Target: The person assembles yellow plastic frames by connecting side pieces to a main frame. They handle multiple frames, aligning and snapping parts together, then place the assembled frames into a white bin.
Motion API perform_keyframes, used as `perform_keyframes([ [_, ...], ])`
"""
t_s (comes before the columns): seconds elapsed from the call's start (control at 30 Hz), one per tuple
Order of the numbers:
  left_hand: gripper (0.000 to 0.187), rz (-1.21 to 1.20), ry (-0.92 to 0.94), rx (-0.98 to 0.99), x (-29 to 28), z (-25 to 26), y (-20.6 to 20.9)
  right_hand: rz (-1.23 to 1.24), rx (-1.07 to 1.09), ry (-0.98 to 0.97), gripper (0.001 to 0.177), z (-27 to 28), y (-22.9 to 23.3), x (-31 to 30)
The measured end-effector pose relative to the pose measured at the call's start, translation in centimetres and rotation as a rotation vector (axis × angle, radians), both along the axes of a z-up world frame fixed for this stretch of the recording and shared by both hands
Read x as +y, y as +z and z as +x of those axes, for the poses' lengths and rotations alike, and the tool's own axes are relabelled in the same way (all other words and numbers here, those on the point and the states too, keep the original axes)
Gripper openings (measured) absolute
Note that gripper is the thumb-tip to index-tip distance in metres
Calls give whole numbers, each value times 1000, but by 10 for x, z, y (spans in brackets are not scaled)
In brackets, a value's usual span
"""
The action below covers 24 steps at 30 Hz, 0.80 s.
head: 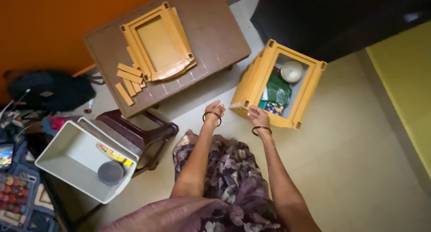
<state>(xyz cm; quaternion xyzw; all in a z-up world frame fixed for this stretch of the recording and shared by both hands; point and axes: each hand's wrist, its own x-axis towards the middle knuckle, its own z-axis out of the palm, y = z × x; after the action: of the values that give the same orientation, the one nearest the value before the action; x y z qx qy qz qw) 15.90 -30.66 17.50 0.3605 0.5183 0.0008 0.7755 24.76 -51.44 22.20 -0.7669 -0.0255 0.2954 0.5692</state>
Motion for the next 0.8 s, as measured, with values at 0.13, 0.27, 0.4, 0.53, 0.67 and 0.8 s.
perform_keyframes([
  [0.13,48,11,-54,16,-24,7,5,-36,108,-139,39,15,13,-53],
  [0.27,51,35,-87,19,-37,16,8,-38,-47,-198,35,28,24,-93],
  [0.4,48,76,-90,33,-49,25,10,-131,90,-383,32,41,31,-126],
  [0.53,51,120,-112,32,-59,32,11,-93,125,-619,31,54,34,-148],
  [0.67,54,138,-143,65,-68,41,9,-626,-171,-496,18,61,27,-160],
  [0.8,60,146,-179,104,-78,51,6,-667,-137,-253,20,67,20,-169],
])
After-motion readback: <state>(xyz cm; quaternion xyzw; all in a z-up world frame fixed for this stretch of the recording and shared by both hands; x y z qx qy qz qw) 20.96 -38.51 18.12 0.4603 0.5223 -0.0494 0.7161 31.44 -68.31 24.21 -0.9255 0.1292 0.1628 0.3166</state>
